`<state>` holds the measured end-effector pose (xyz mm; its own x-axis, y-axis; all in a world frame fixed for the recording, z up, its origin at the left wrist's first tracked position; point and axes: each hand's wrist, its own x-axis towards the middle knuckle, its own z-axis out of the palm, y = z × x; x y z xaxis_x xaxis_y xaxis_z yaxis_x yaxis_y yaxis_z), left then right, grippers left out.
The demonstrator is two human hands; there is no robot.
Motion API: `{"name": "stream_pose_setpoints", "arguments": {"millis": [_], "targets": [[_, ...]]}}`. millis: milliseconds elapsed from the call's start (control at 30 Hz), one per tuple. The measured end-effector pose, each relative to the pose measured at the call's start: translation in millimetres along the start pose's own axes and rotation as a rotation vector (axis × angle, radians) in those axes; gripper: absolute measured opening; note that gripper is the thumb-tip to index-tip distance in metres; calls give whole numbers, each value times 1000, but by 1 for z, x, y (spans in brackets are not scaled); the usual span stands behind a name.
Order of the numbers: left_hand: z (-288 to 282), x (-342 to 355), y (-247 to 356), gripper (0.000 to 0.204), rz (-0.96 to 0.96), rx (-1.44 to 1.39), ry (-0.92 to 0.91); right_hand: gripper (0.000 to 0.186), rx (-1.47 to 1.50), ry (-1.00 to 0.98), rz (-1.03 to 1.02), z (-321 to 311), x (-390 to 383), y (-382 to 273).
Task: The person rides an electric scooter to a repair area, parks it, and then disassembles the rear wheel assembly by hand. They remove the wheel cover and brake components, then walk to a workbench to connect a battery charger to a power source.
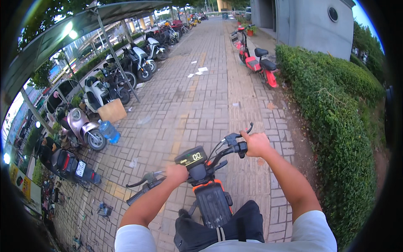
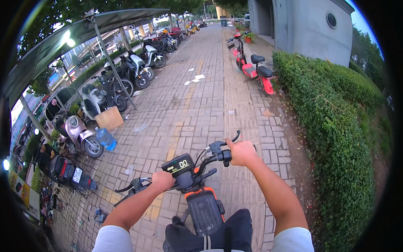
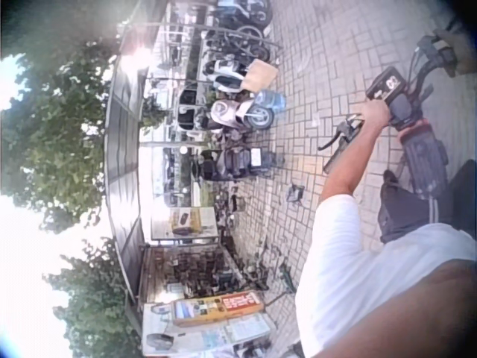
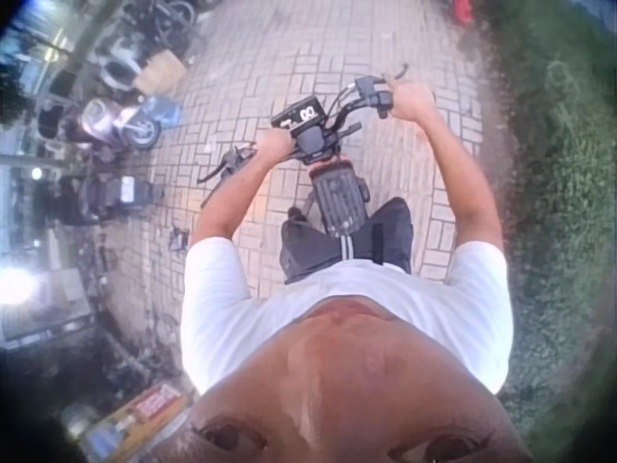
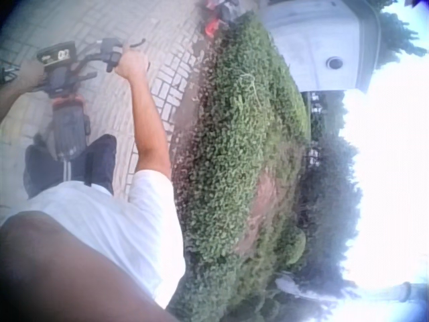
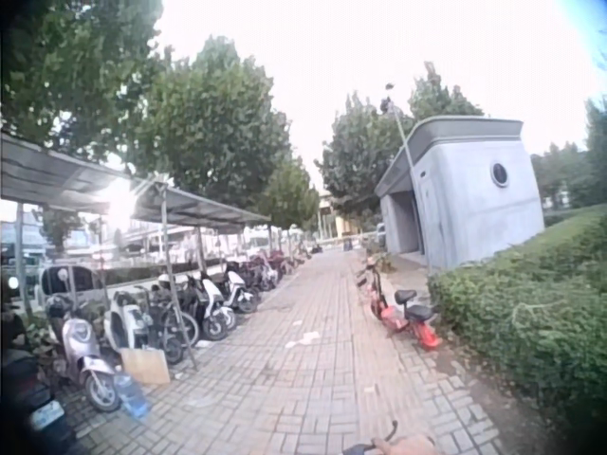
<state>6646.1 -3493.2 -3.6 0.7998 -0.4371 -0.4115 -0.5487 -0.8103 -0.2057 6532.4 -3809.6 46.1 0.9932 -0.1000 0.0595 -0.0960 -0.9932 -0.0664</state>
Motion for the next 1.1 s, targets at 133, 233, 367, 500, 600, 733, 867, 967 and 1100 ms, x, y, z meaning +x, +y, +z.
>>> {"name": "stream_pose_setpoints", "arguments": {"millis": [133, 233, 367, 500, 600, 733, 867, 967, 1100], "targets": [[5, -13, 4, 32, 32, 7, 55, 68, 9, 25, -3, -2, -6, 1], [4, -22, 4, 34, 41, -1, 41, 68, 31, 20, 3, -3, -13, 1], [-6, -24, 9, 30, 21, -70, 28, 67, 20, 56, 4, 4, -17, 7], [-22, -33, -13, 17, 29, -24, 101, 66, -63, -17, 51, 4, -17, 14], [-21, -61, -57, 20, 49, -222, 690, 66, 12, 203, 57, -4, -32, 4], [10, -109, -98, 30, -248, -637, 745, 46, 346, 663, -132, 0, -58, -61], [29, -117, -101, 34, -335, -872, 558, 29, 872, 361, -419, 47, -18, -177], [29, -116, -98, 37, -333, -868, 651, 22, 1031, 173, -405, 77, 24, -226], [24, -117, -98, 30, -347, -824, 641, 18, 1192, -63, -328, 96, 46, -245]]}}
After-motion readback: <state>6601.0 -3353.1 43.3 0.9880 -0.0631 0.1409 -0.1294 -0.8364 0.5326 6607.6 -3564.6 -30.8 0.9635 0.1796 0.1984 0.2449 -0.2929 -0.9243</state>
